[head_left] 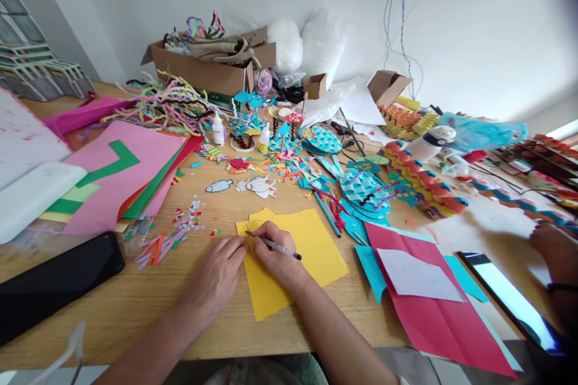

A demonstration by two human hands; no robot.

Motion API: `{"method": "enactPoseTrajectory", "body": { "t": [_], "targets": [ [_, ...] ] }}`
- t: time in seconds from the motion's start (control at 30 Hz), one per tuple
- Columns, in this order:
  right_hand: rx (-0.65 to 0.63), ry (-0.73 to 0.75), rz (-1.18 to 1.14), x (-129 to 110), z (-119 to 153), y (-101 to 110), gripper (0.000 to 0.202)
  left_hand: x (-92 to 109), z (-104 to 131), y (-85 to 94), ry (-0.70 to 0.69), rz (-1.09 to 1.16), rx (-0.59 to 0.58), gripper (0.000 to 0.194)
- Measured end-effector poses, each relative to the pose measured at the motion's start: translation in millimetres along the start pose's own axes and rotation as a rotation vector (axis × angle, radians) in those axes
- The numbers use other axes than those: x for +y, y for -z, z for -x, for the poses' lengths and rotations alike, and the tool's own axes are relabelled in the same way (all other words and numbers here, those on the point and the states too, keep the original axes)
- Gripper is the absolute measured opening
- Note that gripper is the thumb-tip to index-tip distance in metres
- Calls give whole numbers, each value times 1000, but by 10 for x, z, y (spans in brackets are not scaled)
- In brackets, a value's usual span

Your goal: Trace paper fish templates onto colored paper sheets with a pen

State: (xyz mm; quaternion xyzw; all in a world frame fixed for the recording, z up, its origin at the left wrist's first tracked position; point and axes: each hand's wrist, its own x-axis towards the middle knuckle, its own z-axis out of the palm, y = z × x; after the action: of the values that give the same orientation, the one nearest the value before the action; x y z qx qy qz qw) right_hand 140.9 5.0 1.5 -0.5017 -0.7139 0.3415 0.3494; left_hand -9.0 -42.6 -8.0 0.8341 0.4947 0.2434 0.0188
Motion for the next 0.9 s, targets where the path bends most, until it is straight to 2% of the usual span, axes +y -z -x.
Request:
{"method": "enactPoseTrajectory", "body": {
  "t": [0.9],
  "targets": [
    [-13, 19, 24, -8, 12, 10, 9, 35, -11, 31, 11, -27, -17, 35]
  ]
}}
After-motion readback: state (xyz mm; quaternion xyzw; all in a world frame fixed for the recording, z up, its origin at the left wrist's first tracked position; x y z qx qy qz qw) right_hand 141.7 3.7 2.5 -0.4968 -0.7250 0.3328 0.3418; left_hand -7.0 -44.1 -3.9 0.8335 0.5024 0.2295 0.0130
